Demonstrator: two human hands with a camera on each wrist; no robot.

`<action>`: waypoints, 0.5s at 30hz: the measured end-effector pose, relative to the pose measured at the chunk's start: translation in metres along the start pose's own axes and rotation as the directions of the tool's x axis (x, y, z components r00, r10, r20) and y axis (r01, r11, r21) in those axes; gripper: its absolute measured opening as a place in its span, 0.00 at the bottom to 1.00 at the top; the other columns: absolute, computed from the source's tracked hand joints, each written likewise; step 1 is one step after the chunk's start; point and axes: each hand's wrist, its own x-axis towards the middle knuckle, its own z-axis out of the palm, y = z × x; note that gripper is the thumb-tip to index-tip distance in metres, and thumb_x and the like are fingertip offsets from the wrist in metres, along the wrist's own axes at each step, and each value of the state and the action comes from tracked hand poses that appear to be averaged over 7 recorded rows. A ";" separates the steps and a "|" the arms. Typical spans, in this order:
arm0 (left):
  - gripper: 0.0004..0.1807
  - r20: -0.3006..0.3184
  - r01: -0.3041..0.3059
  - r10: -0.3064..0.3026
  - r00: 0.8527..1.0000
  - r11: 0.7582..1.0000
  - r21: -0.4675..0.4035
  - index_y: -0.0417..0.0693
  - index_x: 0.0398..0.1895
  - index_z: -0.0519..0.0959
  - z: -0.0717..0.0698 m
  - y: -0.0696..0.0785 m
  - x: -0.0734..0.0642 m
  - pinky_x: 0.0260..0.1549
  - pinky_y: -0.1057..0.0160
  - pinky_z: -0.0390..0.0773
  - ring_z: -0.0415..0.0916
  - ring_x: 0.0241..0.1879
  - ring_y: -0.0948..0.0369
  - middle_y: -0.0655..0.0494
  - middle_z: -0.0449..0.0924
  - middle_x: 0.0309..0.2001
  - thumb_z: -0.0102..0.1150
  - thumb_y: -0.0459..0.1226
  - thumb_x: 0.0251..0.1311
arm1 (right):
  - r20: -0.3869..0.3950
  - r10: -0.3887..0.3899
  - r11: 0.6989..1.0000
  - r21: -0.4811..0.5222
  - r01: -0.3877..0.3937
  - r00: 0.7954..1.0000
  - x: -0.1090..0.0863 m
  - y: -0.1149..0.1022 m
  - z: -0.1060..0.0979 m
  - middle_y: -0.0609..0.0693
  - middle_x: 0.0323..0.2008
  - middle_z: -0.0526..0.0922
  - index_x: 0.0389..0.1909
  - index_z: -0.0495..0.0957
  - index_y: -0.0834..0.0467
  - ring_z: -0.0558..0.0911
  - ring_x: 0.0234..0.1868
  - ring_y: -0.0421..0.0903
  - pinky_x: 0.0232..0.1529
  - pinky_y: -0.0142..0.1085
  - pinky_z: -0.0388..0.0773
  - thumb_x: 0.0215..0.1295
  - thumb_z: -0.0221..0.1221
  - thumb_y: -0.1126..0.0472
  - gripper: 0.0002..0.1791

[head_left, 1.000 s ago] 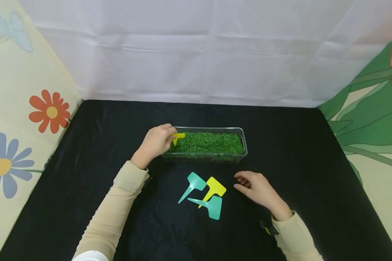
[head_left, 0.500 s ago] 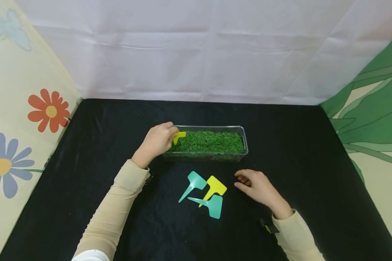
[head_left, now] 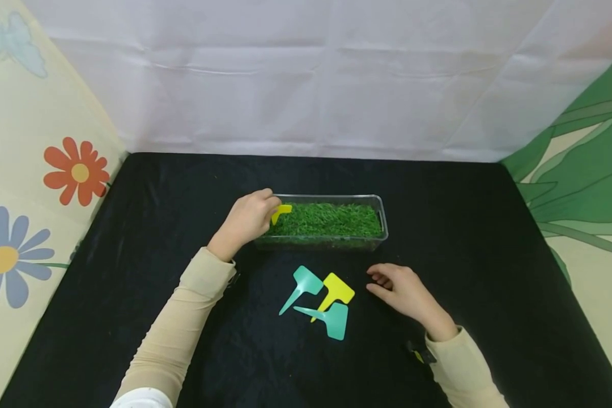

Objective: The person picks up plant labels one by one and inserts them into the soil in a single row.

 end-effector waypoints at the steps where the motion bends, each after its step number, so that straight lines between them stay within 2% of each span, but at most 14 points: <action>1: 0.05 0.002 0.001 -0.001 1.000 1.000 0.001 0.39 0.29 0.80 0.000 0.000 0.000 0.21 0.65 0.69 0.63 0.19 0.59 0.51 0.66 0.21 0.54 0.26 0.57 | 0.001 0.003 1.000 -0.001 -0.003 1.000 0.000 0.000 0.000 0.51 0.33 0.79 0.41 0.78 0.64 0.78 0.31 0.41 0.30 0.31 0.75 0.55 0.62 0.66 0.12; 15: 0.05 0.028 0.020 -0.020 0.999 1.000 0.013 0.39 0.30 0.80 -0.001 0.000 0.001 0.20 0.64 0.70 0.65 0.19 0.59 0.51 0.68 0.22 0.54 0.26 0.57 | 0.016 0.027 1.000 -0.003 -0.027 1.000 0.000 -0.001 -0.002 0.51 0.33 0.80 0.41 0.77 0.64 0.78 0.31 0.42 0.30 0.33 0.76 0.56 0.61 0.65 0.12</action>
